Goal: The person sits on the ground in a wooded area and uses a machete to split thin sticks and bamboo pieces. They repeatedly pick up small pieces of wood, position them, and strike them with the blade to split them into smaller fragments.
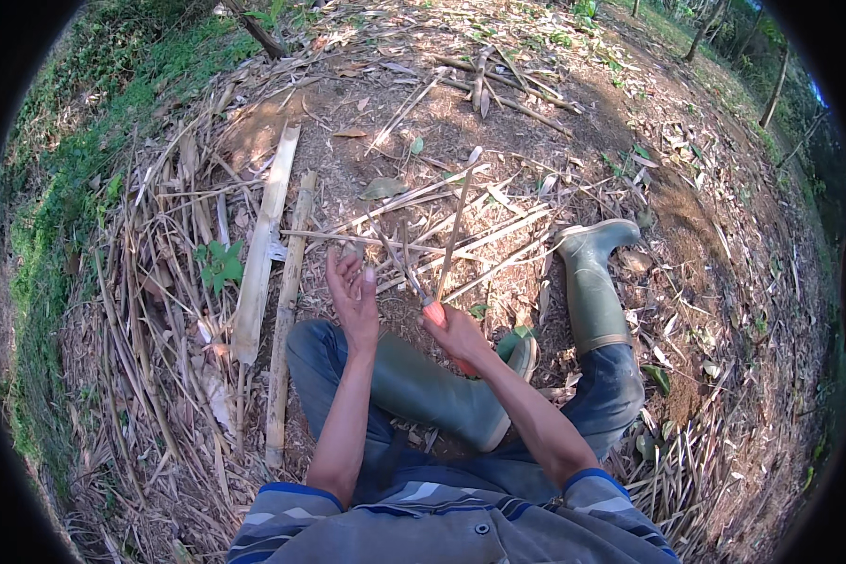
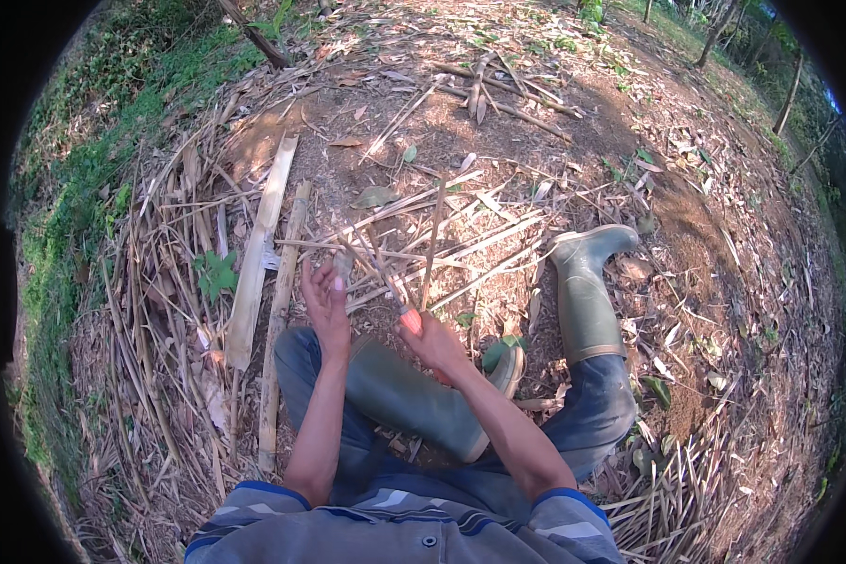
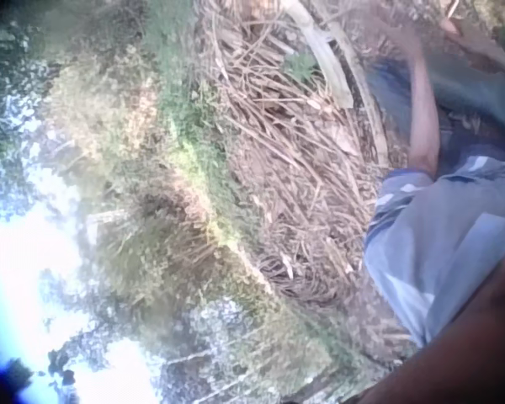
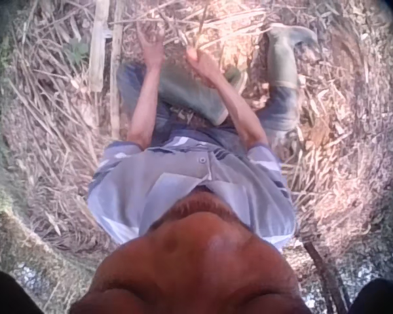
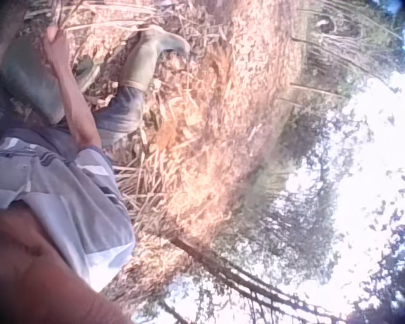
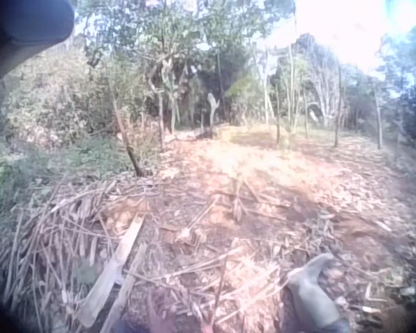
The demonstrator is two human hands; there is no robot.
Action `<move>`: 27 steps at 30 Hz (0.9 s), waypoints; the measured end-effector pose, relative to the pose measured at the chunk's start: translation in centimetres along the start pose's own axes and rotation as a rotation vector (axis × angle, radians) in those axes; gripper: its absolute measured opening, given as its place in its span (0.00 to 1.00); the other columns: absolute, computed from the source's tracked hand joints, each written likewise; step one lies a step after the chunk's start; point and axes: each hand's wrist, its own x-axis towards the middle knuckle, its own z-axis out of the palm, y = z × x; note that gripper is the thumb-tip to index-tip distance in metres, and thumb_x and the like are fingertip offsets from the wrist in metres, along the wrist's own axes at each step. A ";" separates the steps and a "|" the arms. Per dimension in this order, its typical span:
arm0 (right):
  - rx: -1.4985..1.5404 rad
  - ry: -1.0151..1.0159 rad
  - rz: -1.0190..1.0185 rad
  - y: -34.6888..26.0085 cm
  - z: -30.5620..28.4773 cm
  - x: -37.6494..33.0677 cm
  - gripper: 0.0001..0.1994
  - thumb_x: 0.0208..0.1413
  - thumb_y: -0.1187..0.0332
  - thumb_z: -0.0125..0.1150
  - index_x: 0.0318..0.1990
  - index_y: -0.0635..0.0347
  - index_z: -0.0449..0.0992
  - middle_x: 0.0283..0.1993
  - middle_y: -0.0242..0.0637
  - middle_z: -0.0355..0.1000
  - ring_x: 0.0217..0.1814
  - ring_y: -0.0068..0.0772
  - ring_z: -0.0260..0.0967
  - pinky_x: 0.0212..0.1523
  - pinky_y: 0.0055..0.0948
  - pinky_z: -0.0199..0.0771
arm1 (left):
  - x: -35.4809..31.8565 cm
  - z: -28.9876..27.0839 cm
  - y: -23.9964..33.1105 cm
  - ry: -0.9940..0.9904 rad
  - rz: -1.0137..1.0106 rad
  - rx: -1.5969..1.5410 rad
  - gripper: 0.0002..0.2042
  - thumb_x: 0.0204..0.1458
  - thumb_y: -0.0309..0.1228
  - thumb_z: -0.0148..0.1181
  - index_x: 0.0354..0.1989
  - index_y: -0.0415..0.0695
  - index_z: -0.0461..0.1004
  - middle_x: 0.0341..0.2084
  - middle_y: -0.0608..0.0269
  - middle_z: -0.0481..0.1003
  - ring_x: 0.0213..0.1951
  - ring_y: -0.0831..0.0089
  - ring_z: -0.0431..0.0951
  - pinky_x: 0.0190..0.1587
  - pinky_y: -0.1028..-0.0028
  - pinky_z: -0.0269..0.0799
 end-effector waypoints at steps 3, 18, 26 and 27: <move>-0.002 -0.054 0.029 0.8 0.7 0.7 0.27 0.51 0.47 0.55 0.43 0.66 0.70 0.33 0.55 0.72 0.36 0.52 0.72 0.40 0.45 0.70 | 2.5 2.0 -1.1 -0.126 0.068 -0.029 0.32 0.53 0.38 0.60 0.62 0.39 0.54 0.49 0.52 0.68 0.50 0.71 0.68 0.50 0.72 0.63; 0.460 -0.273 0.139 0.9 1.6 0.5 0.13 0.46 0.69 0.59 0.39 0.61 0.67 0.24 0.39 0.70 0.20 0.32 0.69 0.21 0.32 0.72 | 2.8 2.1 -2.8 -0.005 -0.201 -0.421 0.13 0.58 0.37 0.53 0.28 0.40 0.67 0.12 0.72 0.59 0.15 0.82 0.60 0.22 0.78 0.62; -0.245 -0.104 0.130 3.0 -1.4 -2.4 0.21 0.42 0.60 0.59 0.43 0.61 0.70 0.36 0.55 0.73 0.39 0.56 0.72 0.42 0.45 0.71 | 7.2 0.4 5.4 0.138 -0.167 -0.496 0.11 0.59 0.37 0.51 0.33 0.39 0.69 0.10 0.76 0.54 0.13 0.86 0.52 0.16 0.81 0.50; -0.205 -0.099 0.111 3.9 -1.5 -2.8 0.20 0.42 0.60 0.60 0.43 0.62 0.70 0.36 0.55 0.73 0.39 0.55 0.72 0.42 0.44 0.71 | 7.3 0.2 7.3 0.095 -0.145 -0.452 0.11 0.59 0.36 0.51 0.34 0.39 0.69 0.10 0.76 0.54 0.13 0.86 0.52 0.17 0.81 0.49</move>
